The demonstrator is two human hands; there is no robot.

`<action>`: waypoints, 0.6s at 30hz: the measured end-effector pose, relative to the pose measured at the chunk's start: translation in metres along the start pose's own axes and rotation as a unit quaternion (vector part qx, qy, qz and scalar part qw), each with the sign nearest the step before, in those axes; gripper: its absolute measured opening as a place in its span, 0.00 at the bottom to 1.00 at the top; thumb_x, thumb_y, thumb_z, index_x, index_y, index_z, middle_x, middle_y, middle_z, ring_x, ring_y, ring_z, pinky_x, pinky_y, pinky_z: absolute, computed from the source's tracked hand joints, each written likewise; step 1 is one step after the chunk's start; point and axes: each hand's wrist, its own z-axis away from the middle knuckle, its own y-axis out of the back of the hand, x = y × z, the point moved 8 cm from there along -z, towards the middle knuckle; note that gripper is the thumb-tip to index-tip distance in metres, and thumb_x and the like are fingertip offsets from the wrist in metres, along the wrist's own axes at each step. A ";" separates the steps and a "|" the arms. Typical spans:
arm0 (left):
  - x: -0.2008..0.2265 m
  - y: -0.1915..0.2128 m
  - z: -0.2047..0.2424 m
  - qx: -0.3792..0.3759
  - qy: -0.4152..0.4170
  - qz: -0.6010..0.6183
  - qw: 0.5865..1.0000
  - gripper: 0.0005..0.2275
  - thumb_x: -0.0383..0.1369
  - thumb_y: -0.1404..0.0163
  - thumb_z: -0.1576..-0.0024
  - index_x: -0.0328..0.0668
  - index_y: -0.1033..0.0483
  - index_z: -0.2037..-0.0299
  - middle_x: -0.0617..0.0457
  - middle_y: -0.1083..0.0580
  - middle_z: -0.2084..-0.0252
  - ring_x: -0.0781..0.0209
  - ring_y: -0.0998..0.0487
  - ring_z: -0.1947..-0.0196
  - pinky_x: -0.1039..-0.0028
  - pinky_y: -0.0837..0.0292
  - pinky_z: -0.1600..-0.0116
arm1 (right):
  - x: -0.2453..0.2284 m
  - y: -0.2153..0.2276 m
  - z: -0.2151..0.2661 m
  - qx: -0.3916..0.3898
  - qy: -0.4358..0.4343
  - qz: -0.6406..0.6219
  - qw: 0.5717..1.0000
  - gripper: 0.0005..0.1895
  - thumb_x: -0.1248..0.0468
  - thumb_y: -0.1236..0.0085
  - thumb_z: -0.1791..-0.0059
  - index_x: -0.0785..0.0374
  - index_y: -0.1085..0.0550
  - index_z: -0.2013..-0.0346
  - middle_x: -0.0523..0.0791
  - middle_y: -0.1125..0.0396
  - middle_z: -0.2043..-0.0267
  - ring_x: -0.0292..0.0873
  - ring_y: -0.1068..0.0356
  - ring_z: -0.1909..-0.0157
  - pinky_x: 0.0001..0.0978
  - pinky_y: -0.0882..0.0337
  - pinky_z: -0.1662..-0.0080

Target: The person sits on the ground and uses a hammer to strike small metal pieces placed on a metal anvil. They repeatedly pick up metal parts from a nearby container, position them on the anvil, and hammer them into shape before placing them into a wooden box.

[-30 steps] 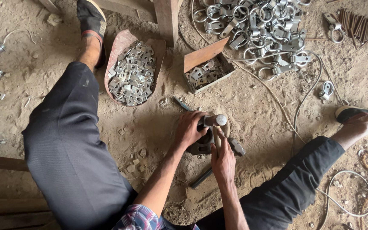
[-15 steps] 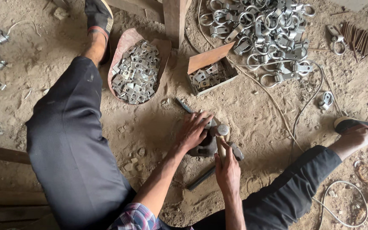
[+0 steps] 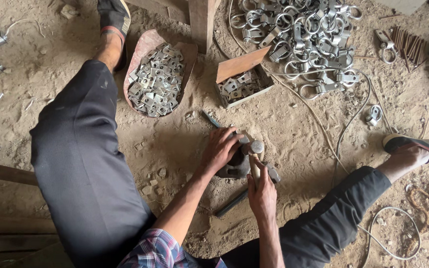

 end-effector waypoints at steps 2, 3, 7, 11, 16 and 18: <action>0.000 0.003 -0.001 0.003 0.000 0.022 1.000 0.18 0.31 0.38 0.46 0.48 0.23 0.44 0.54 0.27 0.36 0.56 0.27 0.39 0.58 0.35 0.33 | -0.003 0.001 0.000 0.001 0.008 0.001 1.000 0.27 0.63 0.47 0.46 0.58 0.39 0.33 0.55 0.24 0.63 0.48 0.24 0.74 0.42 0.24 0.72; 0.000 0.003 -0.003 0.002 0.004 0.029 1.000 0.19 0.32 0.37 0.47 0.47 0.23 0.45 0.53 0.27 0.37 0.55 0.27 0.39 0.58 0.36 0.33 | -0.004 0.002 -0.001 0.000 0.013 0.001 1.000 0.26 0.64 0.47 0.46 0.59 0.40 0.33 0.55 0.25 0.63 0.48 0.24 0.74 0.41 0.24 0.72; -0.003 0.005 -0.005 0.013 0.026 0.059 0.998 0.19 0.35 0.35 0.49 0.45 0.23 0.49 0.52 0.25 0.39 0.55 0.26 0.40 0.59 0.37 0.34 | -0.009 0.003 0.000 0.003 0.020 -0.013 1.000 0.26 0.65 0.48 0.46 0.61 0.41 0.34 0.56 0.25 0.57 0.49 0.24 0.75 0.42 0.24 0.74; -0.005 0.010 -0.005 0.011 0.060 0.057 0.997 0.19 0.36 0.34 0.50 0.45 0.23 0.50 0.52 0.23 0.40 0.55 0.25 0.43 0.61 0.36 0.36 | -0.005 0.001 0.000 -0.004 0.005 -0.008 1.000 0.27 0.64 0.48 0.46 0.60 0.41 0.33 0.56 0.25 0.59 0.49 0.24 0.75 0.42 0.24 0.73; -0.002 0.015 -0.011 -0.024 0.084 0.078 0.993 0.20 0.36 0.34 0.48 0.44 0.25 0.47 0.54 0.21 0.49 0.55 0.24 0.47 0.59 0.37 0.36 | -0.004 0.000 0.000 0.006 0.029 0.007 1.000 0.26 0.65 0.48 0.46 0.60 0.41 0.33 0.58 0.26 0.56 0.50 0.23 0.72 0.43 0.23 0.72; -0.001 0.019 -0.014 -0.027 0.083 0.075 0.993 0.20 0.35 0.35 0.48 0.45 0.25 0.47 0.54 0.21 0.52 0.54 0.23 0.48 0.58 0.37 0.37 | -0.002 -0.002 -0.003 -0.003 0.015 0.007 1.000 0.26 0.65 0.48 0.46 0.60 0.41 0.34 0.58 0.27 0.52 0.51 0.23 0.72 0.44 0.22 0.74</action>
